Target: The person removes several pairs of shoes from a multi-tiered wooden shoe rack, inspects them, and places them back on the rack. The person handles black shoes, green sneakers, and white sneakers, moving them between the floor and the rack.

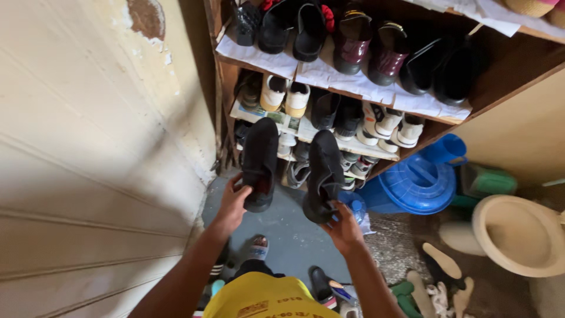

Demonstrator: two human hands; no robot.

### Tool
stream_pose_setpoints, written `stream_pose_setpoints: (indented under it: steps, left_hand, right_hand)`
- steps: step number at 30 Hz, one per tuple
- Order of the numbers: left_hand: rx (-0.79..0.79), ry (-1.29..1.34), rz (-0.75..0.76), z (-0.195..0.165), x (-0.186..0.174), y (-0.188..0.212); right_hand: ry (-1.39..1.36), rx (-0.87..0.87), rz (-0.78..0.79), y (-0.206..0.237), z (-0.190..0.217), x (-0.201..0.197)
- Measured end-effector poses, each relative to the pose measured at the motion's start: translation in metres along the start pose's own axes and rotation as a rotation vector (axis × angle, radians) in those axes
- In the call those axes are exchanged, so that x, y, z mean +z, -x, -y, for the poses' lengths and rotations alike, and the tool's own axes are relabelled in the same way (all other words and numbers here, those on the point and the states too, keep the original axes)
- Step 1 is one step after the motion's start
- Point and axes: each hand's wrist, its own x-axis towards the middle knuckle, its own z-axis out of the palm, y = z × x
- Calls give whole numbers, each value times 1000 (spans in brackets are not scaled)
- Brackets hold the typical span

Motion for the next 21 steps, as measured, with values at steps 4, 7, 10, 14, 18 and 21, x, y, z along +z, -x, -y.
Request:
stream_pose_setpoints:
  steps: [4,7,10,14,18,21]
  left_hand:
    - [-118,-72,-31,2,6,-21]
    - [-139,-82,21,4,23,-38]
    - [-195,-99,54,3,48,-60]
    - [-238,-222,122,-6,89,-95]
    - [-233,-129,198,-12,138,-129]
    - [-252,-32,250,-16,172,-150]
  right_hand:
    - [-22,-52,-45,-16,7,11]
    - [-51,-90,-103,-24,19,14]
    - [-105,-111,-144,-29,37,16]
    - [-58,-121,-213,-43,68,26]
    - [-111,-133,-216,-69,104,46]
    - [-121,-126,-218,-86,129,64]
